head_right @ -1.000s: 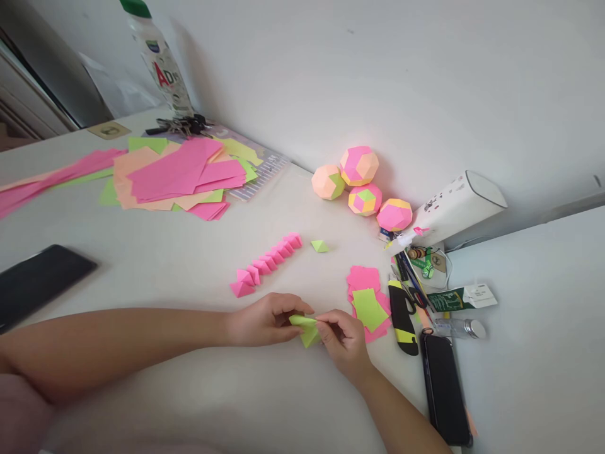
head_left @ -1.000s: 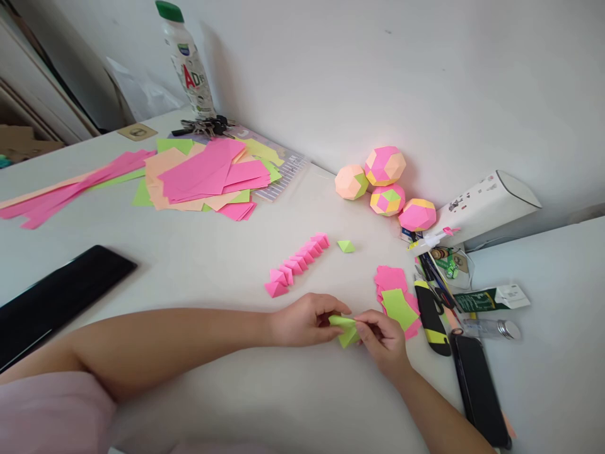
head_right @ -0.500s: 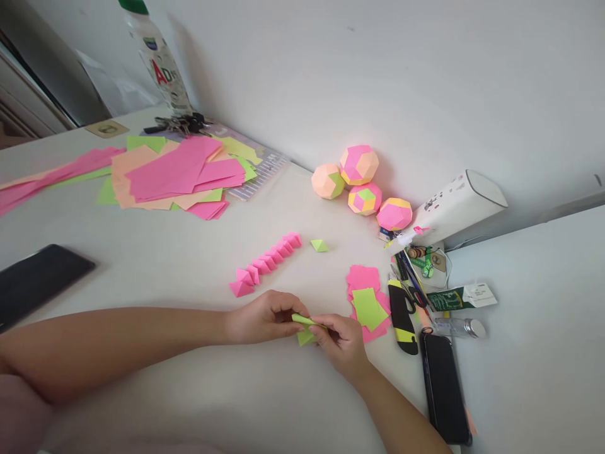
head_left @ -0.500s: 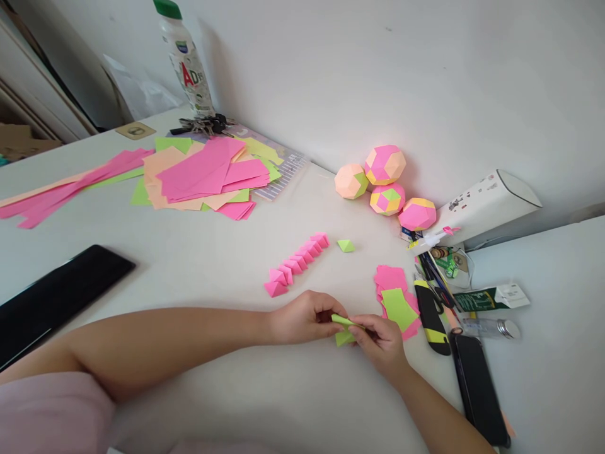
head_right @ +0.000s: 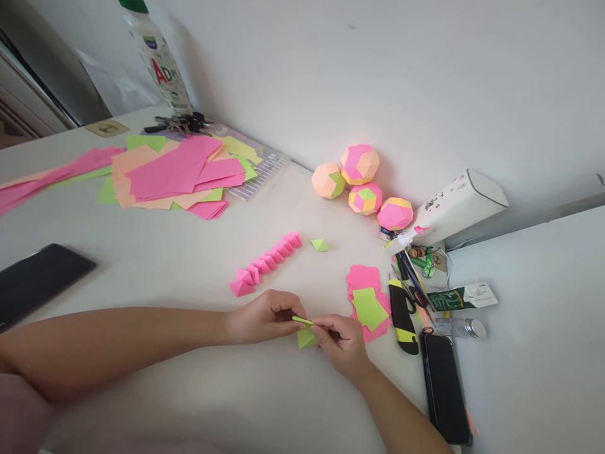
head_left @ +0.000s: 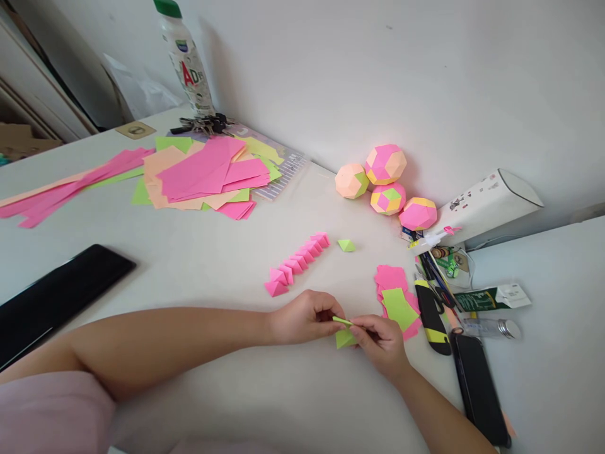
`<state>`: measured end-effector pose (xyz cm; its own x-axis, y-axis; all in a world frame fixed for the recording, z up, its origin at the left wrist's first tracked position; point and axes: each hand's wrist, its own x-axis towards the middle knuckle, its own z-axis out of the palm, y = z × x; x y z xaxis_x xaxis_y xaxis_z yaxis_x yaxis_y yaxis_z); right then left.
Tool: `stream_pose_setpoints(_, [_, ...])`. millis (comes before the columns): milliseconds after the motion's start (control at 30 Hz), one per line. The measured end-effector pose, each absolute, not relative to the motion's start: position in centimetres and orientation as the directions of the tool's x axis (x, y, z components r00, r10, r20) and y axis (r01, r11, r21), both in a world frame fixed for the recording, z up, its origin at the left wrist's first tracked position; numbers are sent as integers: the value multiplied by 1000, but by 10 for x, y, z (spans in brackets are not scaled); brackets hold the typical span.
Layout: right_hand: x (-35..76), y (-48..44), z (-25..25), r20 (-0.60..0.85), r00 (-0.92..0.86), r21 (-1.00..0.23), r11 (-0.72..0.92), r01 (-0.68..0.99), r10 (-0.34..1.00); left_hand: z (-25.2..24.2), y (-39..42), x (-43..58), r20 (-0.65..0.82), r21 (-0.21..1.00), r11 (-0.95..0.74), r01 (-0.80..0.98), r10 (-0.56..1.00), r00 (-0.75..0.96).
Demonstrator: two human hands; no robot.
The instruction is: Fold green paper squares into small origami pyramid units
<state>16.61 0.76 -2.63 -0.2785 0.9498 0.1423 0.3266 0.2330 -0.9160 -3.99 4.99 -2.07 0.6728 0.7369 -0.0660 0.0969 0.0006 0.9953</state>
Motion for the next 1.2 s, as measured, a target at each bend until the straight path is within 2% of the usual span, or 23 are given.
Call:
stream_pose_setpoints(433, [165, 9, -22, 87, -270, -935, 172, 310, 959, -20, 50, -40, 8, 991, -99, 95, 733, 680])
stream_pose_setpoints(667, [169, 7, -26, 15, -261, -961, 86, 263, 965, -17, 49, -41, -61, 996, 6, 86, 753, 655])
stream_pose_setpoints(1000, [167, 8, -25, 24, -258, -944, 107, 312, 966, -18, 48, -39, -55, 998, 63, 9, 773, 632])
stream_pose_setpoints(1200, [166, 9, -21, -8, -256, -960, 64, 274, 967, -16, 48, -38, -83, 991, 128, -33, 796, 600])
